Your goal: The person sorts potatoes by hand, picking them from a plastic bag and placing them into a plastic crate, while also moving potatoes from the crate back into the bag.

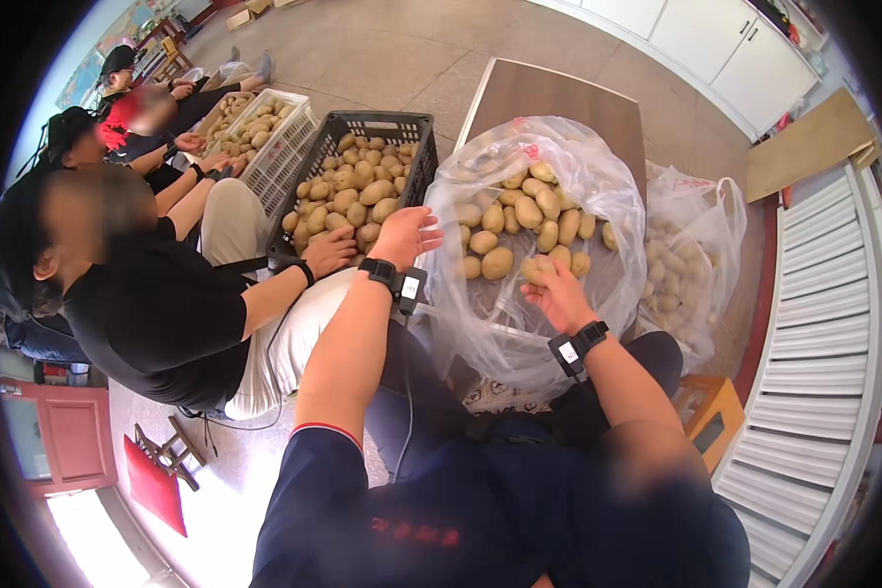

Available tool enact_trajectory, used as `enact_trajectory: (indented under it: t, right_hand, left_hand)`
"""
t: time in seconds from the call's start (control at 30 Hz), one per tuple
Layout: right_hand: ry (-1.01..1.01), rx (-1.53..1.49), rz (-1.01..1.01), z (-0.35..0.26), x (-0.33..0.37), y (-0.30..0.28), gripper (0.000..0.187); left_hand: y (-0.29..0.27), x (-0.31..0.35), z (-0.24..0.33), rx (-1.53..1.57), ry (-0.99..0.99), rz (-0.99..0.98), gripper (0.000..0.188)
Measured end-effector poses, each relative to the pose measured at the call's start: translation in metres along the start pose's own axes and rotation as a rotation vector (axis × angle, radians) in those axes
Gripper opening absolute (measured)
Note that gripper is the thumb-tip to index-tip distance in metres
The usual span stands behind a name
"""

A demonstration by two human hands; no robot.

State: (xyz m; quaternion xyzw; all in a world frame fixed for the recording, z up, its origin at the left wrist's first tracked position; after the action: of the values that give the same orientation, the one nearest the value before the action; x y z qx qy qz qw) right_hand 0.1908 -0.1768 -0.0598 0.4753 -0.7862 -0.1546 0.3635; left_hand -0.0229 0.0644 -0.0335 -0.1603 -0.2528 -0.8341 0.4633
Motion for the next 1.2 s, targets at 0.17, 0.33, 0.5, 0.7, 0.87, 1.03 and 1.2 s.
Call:
enact_trajectory:
  t: [0.17,0.33,0.5,0.7,0.87,1.03,1.2]
  right_hand:
    - [0.077,0.058,-0.058,-0.005,-0.001,0.031,0.036]
    - [0.125,0.180,-0.115,-0.003,-0.004,0.060,0.035]
    - [0.084,0.267,-0.174,-0.001,-0.008,0.077,0.034]
    - [-0.024,0.427,-0.175,0.001,-0.022,0.091,0.034]
    - [-0.219,0.657,-0.048,0.000,-0.028,0.090,0.025]
    - [-0.696,1.357,-0.075,0.009,-0.035,0.068,0.029]
    - [-0.637,1.638,-0.149,0.019,-0.028,0.078,0.041]
  left_hand:
    - [0.021,0.010,-0.001,-0.113,-0.046,-0.136,0.036]
    - [0.036,0.020,-0.004,-0.169,-0.095,-0.234,0.041]
    - [0.060,0.033,-0.006,-0.308,-0.122,-0.358,0.042]
    - [0.059,0.026,-0.008,-0.248,-0.149,-0.524,0.034]
    - [0.042,0.011,-0.006,-0.114,-0.091,-0.342,0.030]
    - [0.019,-0.005,0.000,0.048,-0.050,-0.187,0.028]
    - [-0.022,-0.018,0.000,0.309,-0.018,0.014,0.030]
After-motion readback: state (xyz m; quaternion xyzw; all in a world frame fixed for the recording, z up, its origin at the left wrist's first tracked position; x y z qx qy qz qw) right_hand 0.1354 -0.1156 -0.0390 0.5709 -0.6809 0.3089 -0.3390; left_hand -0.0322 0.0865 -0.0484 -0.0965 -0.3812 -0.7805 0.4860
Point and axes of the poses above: each hand's wrist, its own x-axis away from the middle knuckle, its own y-axis out of the palm, z = x × y, the point moved 2 cm from there along -x, towards the middle knuckle, and after that the axes turned 7 degrees about -x, right-handed, at the moved point
